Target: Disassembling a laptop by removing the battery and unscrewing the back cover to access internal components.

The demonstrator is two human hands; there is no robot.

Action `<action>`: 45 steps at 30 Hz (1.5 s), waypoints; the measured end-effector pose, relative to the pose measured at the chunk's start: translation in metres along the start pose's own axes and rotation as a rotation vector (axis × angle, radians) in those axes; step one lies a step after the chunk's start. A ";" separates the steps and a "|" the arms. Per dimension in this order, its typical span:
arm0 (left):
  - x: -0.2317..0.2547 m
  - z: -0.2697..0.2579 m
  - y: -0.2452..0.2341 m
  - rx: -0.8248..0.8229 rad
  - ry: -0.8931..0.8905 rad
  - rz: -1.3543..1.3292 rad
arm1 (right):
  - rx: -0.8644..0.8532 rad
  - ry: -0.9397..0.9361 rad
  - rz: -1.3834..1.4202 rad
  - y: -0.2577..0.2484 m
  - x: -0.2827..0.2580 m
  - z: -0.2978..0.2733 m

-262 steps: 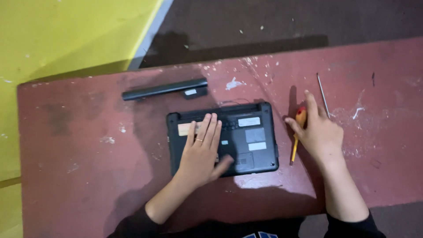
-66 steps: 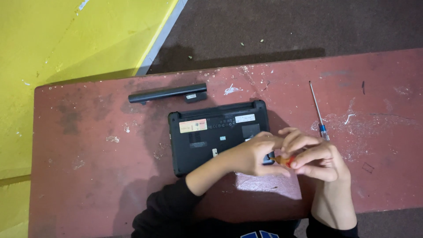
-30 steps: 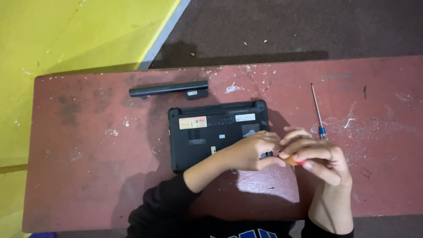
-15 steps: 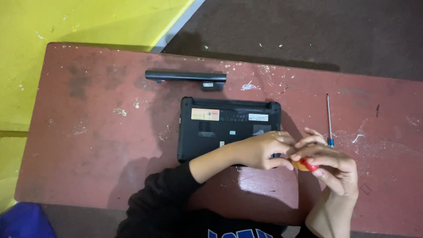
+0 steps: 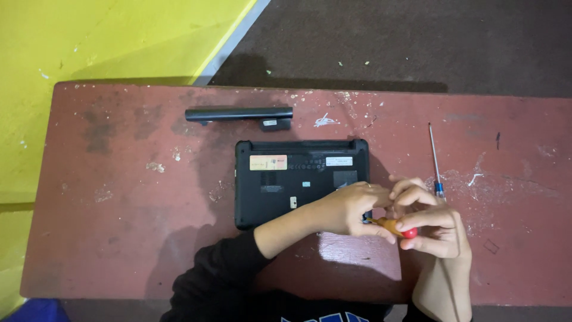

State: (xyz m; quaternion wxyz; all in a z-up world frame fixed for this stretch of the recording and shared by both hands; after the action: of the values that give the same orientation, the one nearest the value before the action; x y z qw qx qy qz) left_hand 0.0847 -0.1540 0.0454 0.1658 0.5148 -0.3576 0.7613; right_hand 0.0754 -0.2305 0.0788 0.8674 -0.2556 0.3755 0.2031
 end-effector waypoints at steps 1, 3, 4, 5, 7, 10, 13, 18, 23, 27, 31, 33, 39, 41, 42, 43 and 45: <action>-0.001 -0.001 0.001 -0.006 0.003 0.002 | 0.005 -0.001 -0.004 -0.001 0.000 -0.002; -0.009 -0.002 0.007 -0.056 -0.043 -0.019 | 0.006 -0.017 0.005 -0.003 -0.001 -0.004; -0.006 -0.004 0.005 -0.063 -0.039 -0.015 | 0.012 -0.019 -0.001 -0.001 0.003 -0.002; 0.008 -0.008 -0.006 0.025 0.074 -0.011 | 0.045 -0.102 0.058 -0.001 -0.001 0.000; 0.028 -0.011 -0.023 0.101 0.197 -0.005 | 0.084 -0.191 0.106 -0.003 -0.010 0.007; 0.045 -0.006 -0.028 0.002 0.239 -0.108 | 0.049 -0.216 0.141 0.001 -0.018 0.020; 0.036 -0.005 -0.022 0.038 0.162 -0.017 | 0.058 -0.215 0.205 0.002 -0.014 0.015; 0.027 -0.004 -0.025 0.106 0.102 -0.019 | 0.105 -0.187 0.119 -0.006 -0.007 0.006; 0.024 -0.006 -0.024 0.038 0.125 -0.194 | 0.125 -0.199 0.146 -0.008 -0.013 0.012; 0.011 -0.003 -0.025 0.069 0.087 -0.203 | 0.119 -0.186 0.168 -0.004 -0.019 0.020; 0.017 0.000 -0.024 0.119 0.055 -0.277 | 0.102 -0.179 0.150 -0.004 -0.015 0.013; 0.000 0.000 -0.015 0.166 0.029 -0.350 | 0.185 -0.137 0.067 -0.009 -0.007 0.006; -0.008 -0.004 -0.007 0.077 0.054 -0.322 | 0.171 -0.097 -0.042 -0.013 -0.005 0.004; -0.012 -0.003 -0.008 0.100 0.059 -0.306 | 0.168 -0.096 -0.017 -0.011 -0.011 0.011; -0.014 -0.003 -0.009 0.125 0.066 -0.288 | 0.162 -0.098 0.008 -0.010 -0.014 0.015; -0.007 -0.003 -0.013 0.125 0.065 -0.289 | 0.162 -0.097 0.008 -0.009 -0.014 0.016; 0.006 -0.003 -0.023 0.188 0.053 -0.176 | 0.146 -0.115 0.147 -0.004 -0.014 0.018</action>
State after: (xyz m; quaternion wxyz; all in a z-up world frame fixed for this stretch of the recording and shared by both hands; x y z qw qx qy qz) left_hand 0.0944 -0.1364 0.0592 0.1925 0.5372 -0.2335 0.7873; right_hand 0.0786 -0.2258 0.1010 0.8865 -0.1514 0.3567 0.2528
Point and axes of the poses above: each hand's wrist, its own z-axis towards the middle knuckle, its own y-axis out of the palm, x = y × z, the point moved 10 cm from there along z, towards the middle knuckle, and after that the axes turned 10 degrees about -y, right-handed, at the moved point
